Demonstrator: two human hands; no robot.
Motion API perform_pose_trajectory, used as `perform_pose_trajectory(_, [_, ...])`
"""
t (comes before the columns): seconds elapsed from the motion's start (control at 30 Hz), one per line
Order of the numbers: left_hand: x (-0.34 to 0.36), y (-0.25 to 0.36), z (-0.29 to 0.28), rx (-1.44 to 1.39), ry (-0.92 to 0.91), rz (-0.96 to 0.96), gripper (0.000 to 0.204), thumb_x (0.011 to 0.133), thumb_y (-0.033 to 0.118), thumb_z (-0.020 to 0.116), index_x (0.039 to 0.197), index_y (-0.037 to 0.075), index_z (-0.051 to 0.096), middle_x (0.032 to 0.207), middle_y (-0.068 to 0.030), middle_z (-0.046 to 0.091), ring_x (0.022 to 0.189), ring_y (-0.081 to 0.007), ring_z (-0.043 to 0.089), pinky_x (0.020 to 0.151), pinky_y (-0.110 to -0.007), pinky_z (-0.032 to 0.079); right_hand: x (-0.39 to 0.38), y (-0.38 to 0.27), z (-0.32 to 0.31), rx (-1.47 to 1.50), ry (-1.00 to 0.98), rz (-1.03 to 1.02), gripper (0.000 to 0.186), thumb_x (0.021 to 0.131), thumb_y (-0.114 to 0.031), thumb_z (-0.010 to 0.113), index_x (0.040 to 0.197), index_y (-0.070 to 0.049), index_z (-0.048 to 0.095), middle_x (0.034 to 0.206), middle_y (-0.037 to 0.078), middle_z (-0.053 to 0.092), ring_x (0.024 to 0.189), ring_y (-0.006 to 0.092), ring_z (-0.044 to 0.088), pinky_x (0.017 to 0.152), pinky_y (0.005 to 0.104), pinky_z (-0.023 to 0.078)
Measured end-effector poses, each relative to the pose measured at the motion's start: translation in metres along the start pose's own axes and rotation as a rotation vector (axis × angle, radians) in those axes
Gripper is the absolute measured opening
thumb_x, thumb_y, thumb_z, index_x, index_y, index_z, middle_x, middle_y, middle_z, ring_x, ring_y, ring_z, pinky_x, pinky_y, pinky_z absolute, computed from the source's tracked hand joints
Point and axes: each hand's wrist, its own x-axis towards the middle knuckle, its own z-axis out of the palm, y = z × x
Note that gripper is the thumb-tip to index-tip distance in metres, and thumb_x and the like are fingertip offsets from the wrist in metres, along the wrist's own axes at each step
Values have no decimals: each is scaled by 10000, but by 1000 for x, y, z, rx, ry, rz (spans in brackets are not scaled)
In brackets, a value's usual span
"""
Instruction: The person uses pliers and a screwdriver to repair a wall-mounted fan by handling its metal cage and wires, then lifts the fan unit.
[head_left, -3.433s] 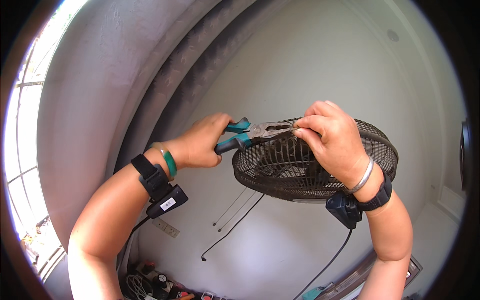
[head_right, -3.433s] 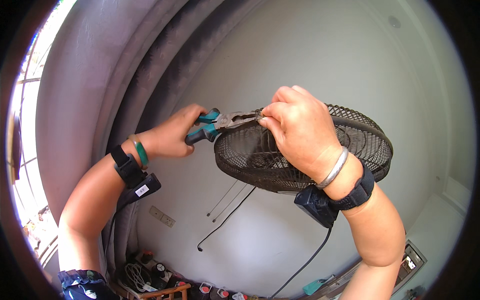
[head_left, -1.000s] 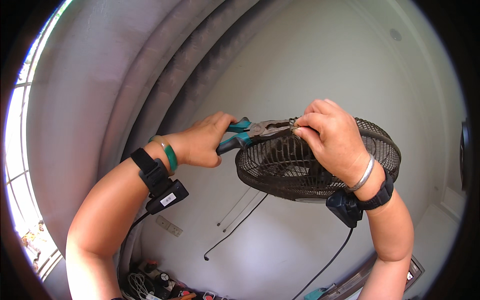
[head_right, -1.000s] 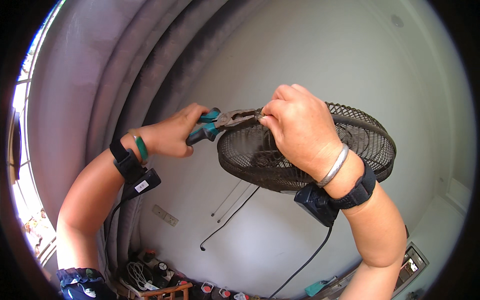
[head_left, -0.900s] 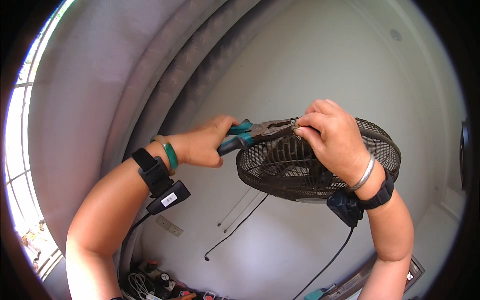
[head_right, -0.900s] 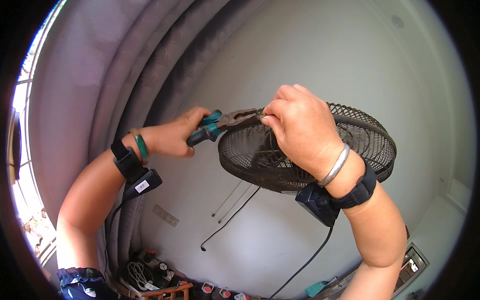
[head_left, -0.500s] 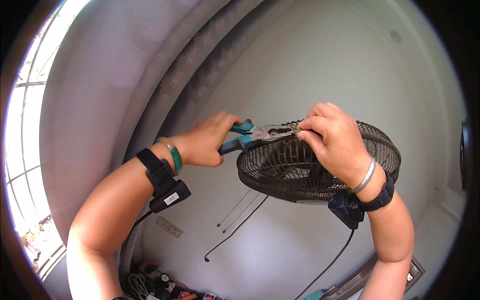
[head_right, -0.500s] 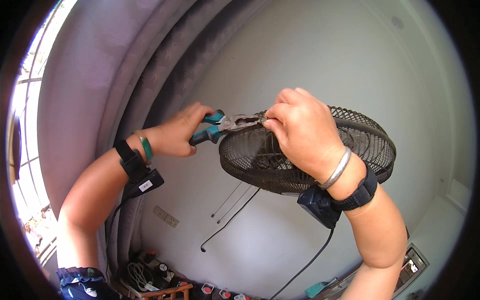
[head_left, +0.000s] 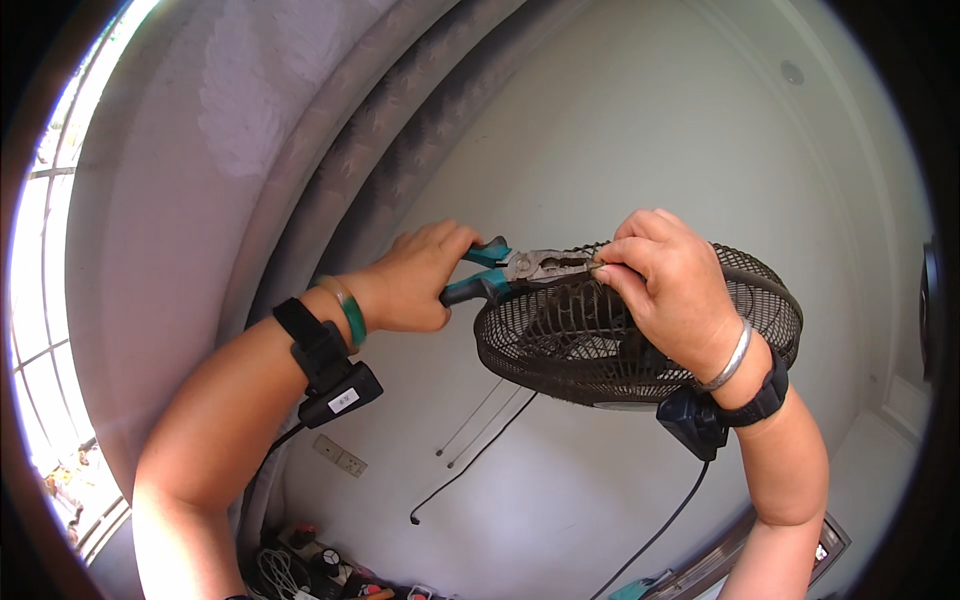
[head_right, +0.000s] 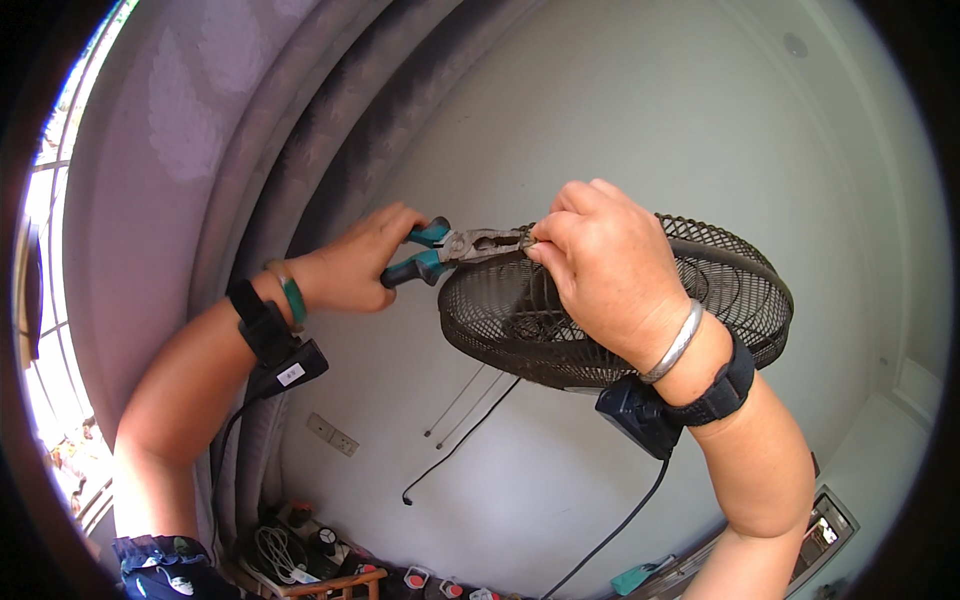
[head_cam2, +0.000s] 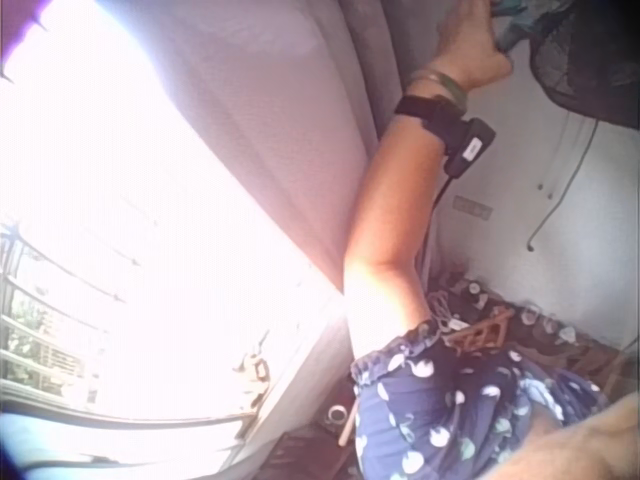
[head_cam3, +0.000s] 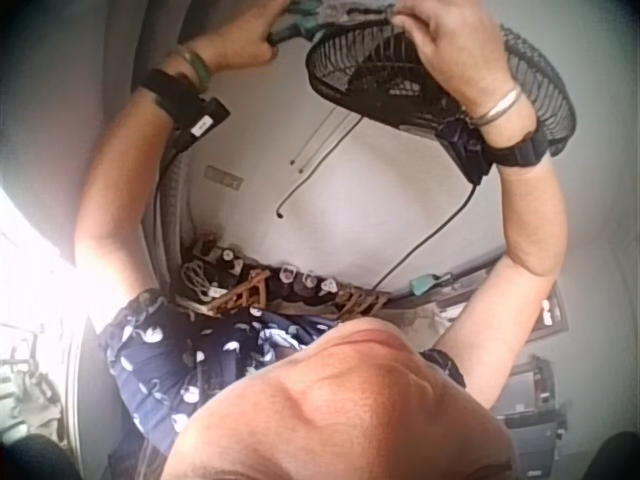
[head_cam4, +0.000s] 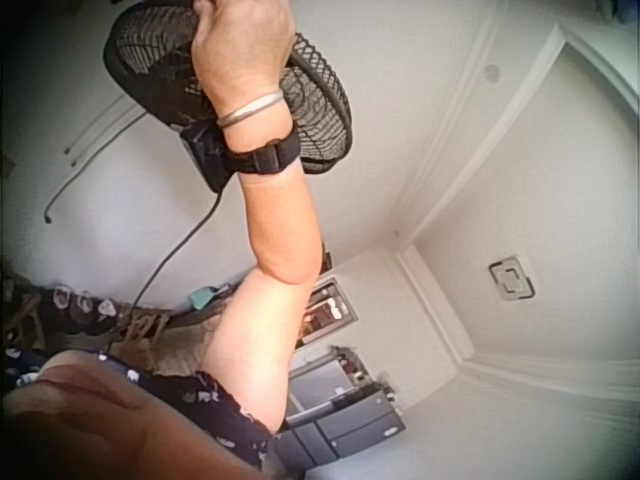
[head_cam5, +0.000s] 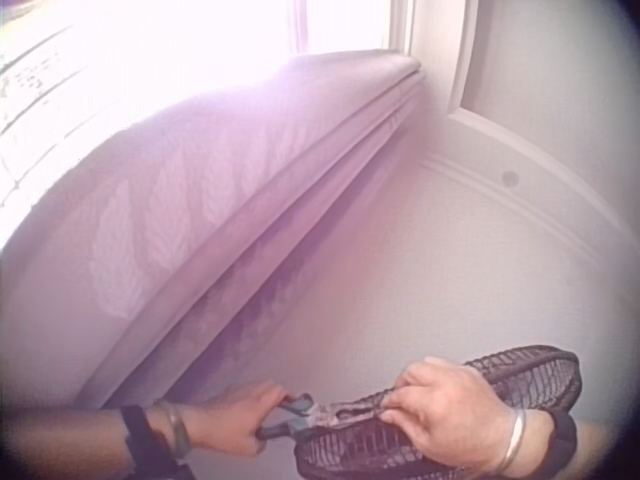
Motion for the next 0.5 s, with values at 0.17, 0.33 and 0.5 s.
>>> perform_pose_trajectory(0.17, [1,-1,-2,-11,120,45,535,582,-39,604,1101,21,488,976,-167,539,906,-351,550,771,-420,464,2,-1,2,13,16,-16,50,744,-59,698,750,-28,660,772,68,567,765,267,560,668,374,492])
perform_pose_trajectory(0.33, [-5,4,2,-23,146,2,494,566,-28,602,1048,30,513,883,-156,546,814,-349,547,674,-417,441,3,0,6,-1,11,-1,45,747,-54,694,747,-31,655,773,70,574,772,272,563,674,375,493])
perform_pose_trajectory(0.5, [-5,4,8,-14,226,-13,481,552,-25,604,1022,29,519,875,-173,549,814,-385,542,674,-423,437,7,0,8,-23,-21,34,45,754,-65,692,747,-34,660,781,67,583,775,271,570,674,377,495])
